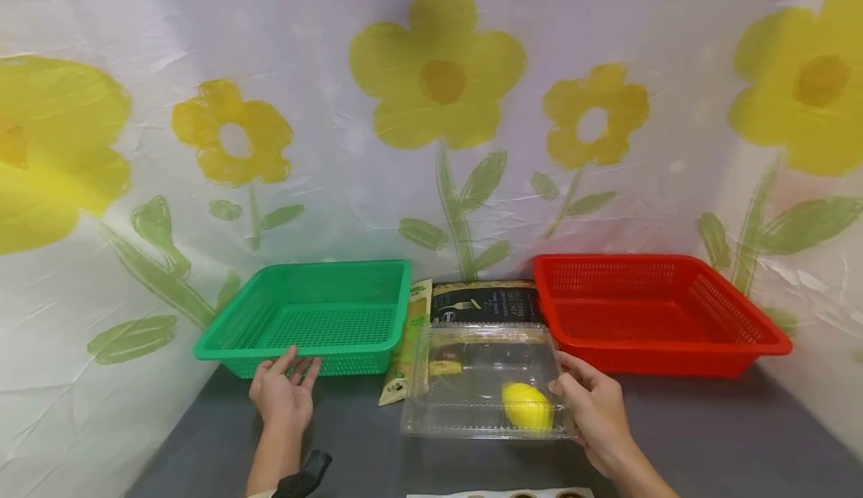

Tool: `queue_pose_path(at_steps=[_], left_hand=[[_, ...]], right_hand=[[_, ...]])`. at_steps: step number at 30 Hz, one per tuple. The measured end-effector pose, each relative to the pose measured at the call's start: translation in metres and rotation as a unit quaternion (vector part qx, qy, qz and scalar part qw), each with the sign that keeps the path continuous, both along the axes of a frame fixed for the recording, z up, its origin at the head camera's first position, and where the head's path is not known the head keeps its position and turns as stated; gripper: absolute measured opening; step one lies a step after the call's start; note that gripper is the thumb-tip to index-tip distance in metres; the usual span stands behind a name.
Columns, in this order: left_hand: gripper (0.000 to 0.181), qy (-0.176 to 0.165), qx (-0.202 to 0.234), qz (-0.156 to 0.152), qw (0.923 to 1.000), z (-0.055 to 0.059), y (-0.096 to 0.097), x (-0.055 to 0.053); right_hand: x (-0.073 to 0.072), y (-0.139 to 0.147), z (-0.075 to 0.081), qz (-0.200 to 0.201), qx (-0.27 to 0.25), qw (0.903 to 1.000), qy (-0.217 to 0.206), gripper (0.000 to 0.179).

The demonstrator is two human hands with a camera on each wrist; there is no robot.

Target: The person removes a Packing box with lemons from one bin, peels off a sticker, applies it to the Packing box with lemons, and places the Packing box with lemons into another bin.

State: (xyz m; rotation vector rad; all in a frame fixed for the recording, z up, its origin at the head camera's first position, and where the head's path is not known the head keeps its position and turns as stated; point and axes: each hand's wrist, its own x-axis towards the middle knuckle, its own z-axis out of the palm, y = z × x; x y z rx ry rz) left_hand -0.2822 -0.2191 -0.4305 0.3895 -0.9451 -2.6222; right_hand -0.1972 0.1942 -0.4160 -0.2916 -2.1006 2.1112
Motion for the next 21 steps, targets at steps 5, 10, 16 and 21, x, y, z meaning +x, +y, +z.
queue_pose_path(at_steps=[5,10,16,21], left_hand=[[0.036,-0.004,-0.001,-0.004,1.0,0.0,-0.003,0.0],[0.031,-0.012,0.007,-0.019,0.9997,-0.001,-0.004,0.001],[0.025,-0.013,0.02,-0.041,0.9989,-0.001,-0.004,0.0],[0.022,-0.017,0.018,-0.046,0.9986,0.0,-0.003,0.0]], right_hand=[[0.002,-0.002,-0.004,-0.003,0.004,1.0,-0.009,0.053],[0.001,0.003,-0.01,-0.003,0.004,0.9999,-0.015,0.052],[0.0,0.009,-0.017,0.003,0.003,0.9999,-0.016,0.053],[-0.003,0.011,-0.022,0.018,0.013,0.9996,-0.017,0.053]])
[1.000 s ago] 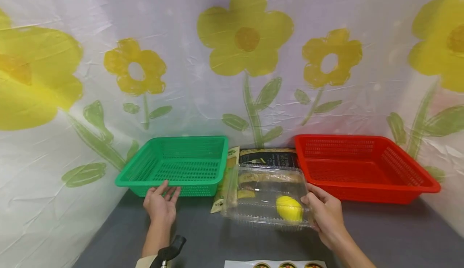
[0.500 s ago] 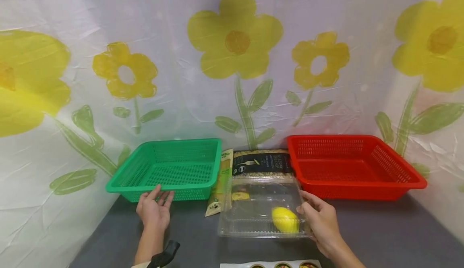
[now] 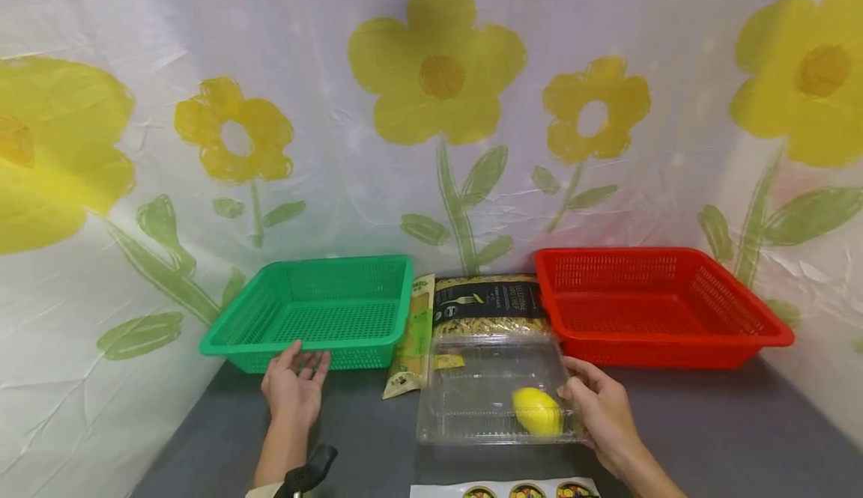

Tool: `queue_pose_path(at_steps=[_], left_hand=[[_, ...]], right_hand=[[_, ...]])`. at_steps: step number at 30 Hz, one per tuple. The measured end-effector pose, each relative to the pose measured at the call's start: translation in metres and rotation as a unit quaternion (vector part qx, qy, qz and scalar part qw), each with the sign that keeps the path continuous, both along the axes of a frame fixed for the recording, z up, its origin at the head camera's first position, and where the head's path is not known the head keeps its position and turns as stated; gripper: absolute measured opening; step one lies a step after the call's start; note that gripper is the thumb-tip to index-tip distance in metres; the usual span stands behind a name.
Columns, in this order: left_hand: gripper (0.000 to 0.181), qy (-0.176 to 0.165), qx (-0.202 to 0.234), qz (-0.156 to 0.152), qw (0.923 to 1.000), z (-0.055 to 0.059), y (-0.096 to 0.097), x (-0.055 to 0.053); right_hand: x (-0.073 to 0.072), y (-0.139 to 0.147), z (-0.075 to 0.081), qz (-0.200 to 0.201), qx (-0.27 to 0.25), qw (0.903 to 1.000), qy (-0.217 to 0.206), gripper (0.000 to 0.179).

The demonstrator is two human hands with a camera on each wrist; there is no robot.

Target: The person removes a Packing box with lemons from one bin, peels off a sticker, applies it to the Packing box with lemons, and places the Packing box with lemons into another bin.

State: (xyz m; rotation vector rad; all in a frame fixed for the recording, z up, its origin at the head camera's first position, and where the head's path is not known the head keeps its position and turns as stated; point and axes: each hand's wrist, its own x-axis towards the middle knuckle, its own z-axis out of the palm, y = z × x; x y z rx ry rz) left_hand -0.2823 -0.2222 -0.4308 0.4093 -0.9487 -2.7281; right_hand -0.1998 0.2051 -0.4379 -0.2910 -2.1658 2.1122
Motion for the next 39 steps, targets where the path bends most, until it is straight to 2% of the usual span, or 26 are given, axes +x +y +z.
queue_pose_path(at_steps=[6,13,18,25,28,30,32,34,36,39], left_hand=[[0.03,-0.002,0.032,0.003,0.9995,-0.001,0.0,0.0],[0.026,-0.004,0.049,0.005,0.9988,-0.004,0.0,-0.001],[0.02,-0.01,0.058,-0.003,0.9983,-0.005,0.001,0.002],[0.026,-0.011,0.013,-0.048,0.9987,-0.004,0.002,0.008],[0.018,-0.017,-0.006,-0.051,0.9986,-0.004,0.005,0.009],[0.011,-0.021,-0.038,-0.057,0.9974,-0.004,0.007,0.011],[0.012,-0.026,-0.094,-0.073,0.9925,-0.006,0.011,0.013],[0.015,-0.021,-0.163,-0.098,0.9815,-0.008,0.017,0.016],[0.014,-0.014,-0.234,-0.122,0.9644,-0.01,0.024,0.018],[0.01,-0.001,-0.312,-0.164,0.9357,-0.01,0.035,0.023]], right_hand=[[-0.003,0.0,-0.005,0.014,-0.001,0.9999,-0.001,0.053],[-0.004,0.002,-0.006,0.018,0.005,0.9998,-0.001,0.053],[-0.004,0.005,-0.005,0.048,0.0,0.9988,-0.01,0.056],[-0.003,0.019,0.007,0.113,0.026,0.993,-0.02,0.063],[-0.002,0.025,0.013,0.13,0.051,0.9898,-0.025,0.066],[-0.002,0.028,0.015,0.131,0.068,0.9885,-0.032,0.069],[-0.001,0.03,0.017,0.129,0.085,0.9873,-0.038,0.07],[-0.002,0.031,0.017,0.114,0.097,0.9878,-0.042,0.069],[-0.002,0.031,0.017,0.092,0.102,0.9897,-0.039,0.066],[-0.002,0.031,0.018,0.044,0.102,0.9937,-0.014,0.057]])
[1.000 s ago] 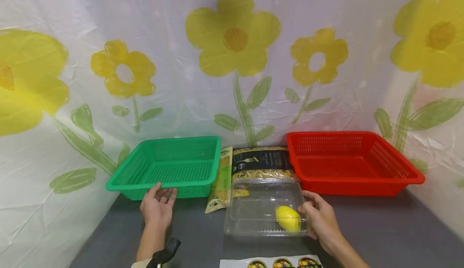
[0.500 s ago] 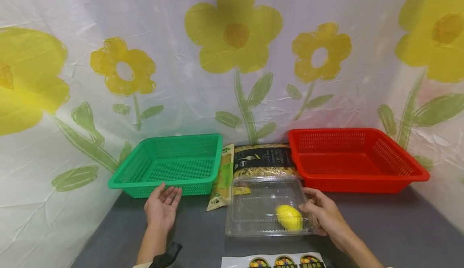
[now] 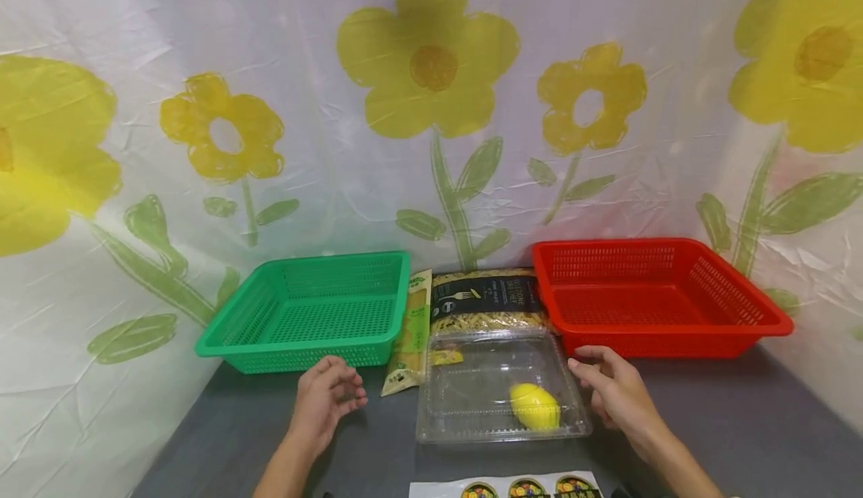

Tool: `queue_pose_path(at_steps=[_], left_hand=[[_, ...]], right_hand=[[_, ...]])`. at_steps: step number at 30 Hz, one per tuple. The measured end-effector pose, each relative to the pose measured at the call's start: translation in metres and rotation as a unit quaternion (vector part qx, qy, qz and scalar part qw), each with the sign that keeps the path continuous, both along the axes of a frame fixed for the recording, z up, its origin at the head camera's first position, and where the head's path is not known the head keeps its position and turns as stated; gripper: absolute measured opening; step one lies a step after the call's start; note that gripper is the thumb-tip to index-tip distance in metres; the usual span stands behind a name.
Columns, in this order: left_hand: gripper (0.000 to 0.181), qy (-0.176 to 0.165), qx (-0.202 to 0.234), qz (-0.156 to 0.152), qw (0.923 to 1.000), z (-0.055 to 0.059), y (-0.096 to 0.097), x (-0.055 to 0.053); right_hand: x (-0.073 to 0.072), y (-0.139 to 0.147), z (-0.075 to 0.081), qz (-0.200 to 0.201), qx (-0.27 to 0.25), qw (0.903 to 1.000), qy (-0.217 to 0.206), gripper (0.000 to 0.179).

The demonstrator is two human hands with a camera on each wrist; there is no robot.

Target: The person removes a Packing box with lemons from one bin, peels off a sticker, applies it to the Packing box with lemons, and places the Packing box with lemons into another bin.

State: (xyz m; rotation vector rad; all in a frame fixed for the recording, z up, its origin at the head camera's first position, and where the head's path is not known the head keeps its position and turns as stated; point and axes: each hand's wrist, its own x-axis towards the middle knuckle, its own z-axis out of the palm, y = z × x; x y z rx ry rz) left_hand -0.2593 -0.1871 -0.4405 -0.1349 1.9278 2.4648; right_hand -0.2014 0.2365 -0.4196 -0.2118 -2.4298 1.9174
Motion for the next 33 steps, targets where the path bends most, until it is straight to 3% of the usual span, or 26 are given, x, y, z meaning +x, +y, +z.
queue_pose_path(at_steps=[4,7,9,11,14,19,22,28,33], left_hand=[[0.009,0.029,-0.066,-0.055,0.9959,0.007,0.015,0.014],[0.008,0.094,-0.112,-0.084,0.9856,0.013,0.028,0.028],[0.007,0.153,-0.149,-0.107,0.9711,0.016,0.036,0.037],[0.006,0.212,-0.18,-0.139,0.9506,0.018,0.042,0.046],[0.004,0.262,-0.192,-0.199,0.9245,0.021,0.049,0.059],[0.008,0.228,-0.115,-0.331,0.9085,0.022,0.056,0.072],[0.014,0.196,-0.094,-0.393,0.8935,0.019,0.058,0.075],[0.022,0.116,-0.139,-0.471,0.8634,0.01,0.06,0.069],[0.019,0.123,-0.172,-0.502,0.8383,0.0,0.063,0.066]], right_hand=[[0.002,-0.003,0.003,-0.051,-0.023,0.9949,0.084,0.035],[0.005,-0.007,0.005,-0.056,-0.039,0.9862,0.151,0.022],[0.007,-0.01,0.006,-0.046,-0.046,0.9817,0.179,0.019],[0.01,-0.012,0.007,-0.033,-0.055,0.9773,0.202,0.017],[0.014,-0.016,0.01,-0.015,-0.076,0.9684,0.237,0.018],[0.019,-0.021,0.014,0.03,-0.096,0.9485,0.301,0.024],[0.024,-0.025,0.016,0.082,-0.097,0.9371,0.325,0.027],[0.03,-0.034,0.017,0.179,-0.085,0.924,0.327,0.028],[0.034,-0.045,0.013,0.25,-0.1,0.9129,0.307,0.025]])
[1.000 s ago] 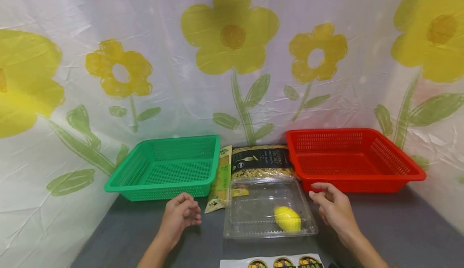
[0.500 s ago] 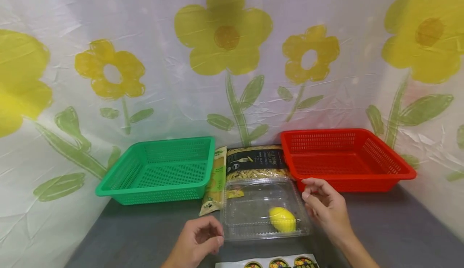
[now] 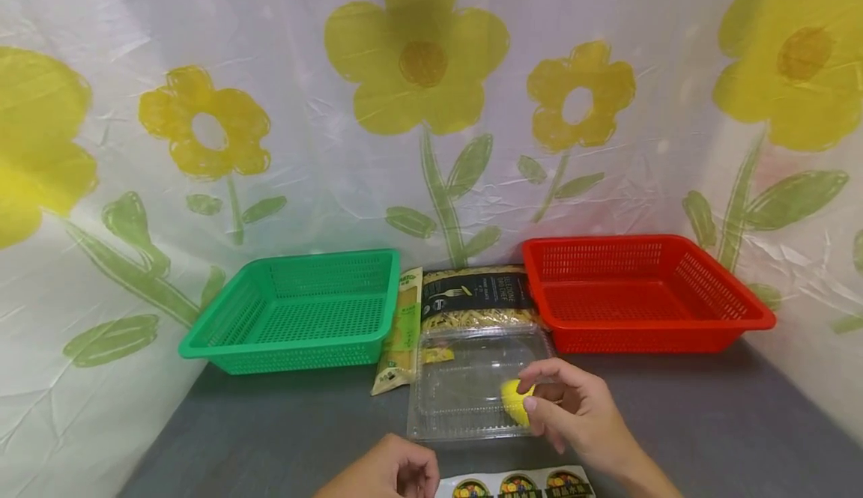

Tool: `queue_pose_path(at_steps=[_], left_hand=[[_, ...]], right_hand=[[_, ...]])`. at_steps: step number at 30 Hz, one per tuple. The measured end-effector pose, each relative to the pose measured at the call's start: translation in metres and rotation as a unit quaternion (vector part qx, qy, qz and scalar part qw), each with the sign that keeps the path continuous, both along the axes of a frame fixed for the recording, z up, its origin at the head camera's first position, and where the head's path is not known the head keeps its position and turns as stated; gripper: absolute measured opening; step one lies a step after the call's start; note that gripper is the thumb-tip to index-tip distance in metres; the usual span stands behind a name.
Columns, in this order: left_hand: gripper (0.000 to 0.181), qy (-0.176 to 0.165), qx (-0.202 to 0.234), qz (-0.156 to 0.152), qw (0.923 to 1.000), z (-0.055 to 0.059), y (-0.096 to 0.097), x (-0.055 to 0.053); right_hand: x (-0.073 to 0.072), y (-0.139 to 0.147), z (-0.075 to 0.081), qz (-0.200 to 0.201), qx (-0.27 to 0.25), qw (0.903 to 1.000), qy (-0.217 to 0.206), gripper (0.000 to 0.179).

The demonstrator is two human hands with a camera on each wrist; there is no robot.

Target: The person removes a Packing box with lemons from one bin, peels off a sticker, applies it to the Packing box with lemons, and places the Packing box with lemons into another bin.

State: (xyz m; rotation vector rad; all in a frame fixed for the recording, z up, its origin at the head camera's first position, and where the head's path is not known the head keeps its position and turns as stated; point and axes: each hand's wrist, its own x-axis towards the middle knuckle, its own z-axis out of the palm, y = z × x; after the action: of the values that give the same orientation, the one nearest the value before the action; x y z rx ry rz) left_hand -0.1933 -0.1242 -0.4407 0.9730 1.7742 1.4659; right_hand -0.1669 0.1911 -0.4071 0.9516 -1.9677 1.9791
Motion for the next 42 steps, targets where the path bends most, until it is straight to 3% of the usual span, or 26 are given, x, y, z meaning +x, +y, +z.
queue_pose_path(at_steps=[8,12,15,21,28,38,42], left_hand=[[0.013,0.065,-0.041,-0.013,0.997,-0.015,0.007,-0.005],[0.008,0.104,-0.063,-0.011,0.9925,-0.019,0.01,-0.007],[0.007,0.119,-0.064,-0.007,0.9908,-0.02,0.011,-0.007],[0.006,0.134,-0.062,0.013,0.989,-0.024,0.013,-0.007],[0.005,0.105,-0.076,0.031,0.9911,-0.025,0.013,-0.007],[0.004,0.097,-0.078,0.038,0.9915,-0.028,0.008,-0.005],[0.004,0.101,-0.086,0.046,0.9902,-0.029,0.008,-0.005]], right_hand=[[0.006,-0.016,-0.014,0.097,0.048,0.9909,-0.08,0.021],[0.007,-0.021,-0.019,0.137,0.09,0.9749,-0.151,0.022],[0.006,-0.025,-0.022,0.16,0.132,0.9632,-0.17,0.024],[0.001,-0.033,-0.036,0.176,0.214,0.951,-0.138,0.018],[-0.004,-0.04,-0.053,0.169,0.278,0.939,-0.112,0.018],[-0.003,-0.045,-0.054,0.128,0.324,0.9312,-0.107,0.025],[-0.004,-0.046,-0.053,0.108,0.346,0.9284,-0.083,0.025]])
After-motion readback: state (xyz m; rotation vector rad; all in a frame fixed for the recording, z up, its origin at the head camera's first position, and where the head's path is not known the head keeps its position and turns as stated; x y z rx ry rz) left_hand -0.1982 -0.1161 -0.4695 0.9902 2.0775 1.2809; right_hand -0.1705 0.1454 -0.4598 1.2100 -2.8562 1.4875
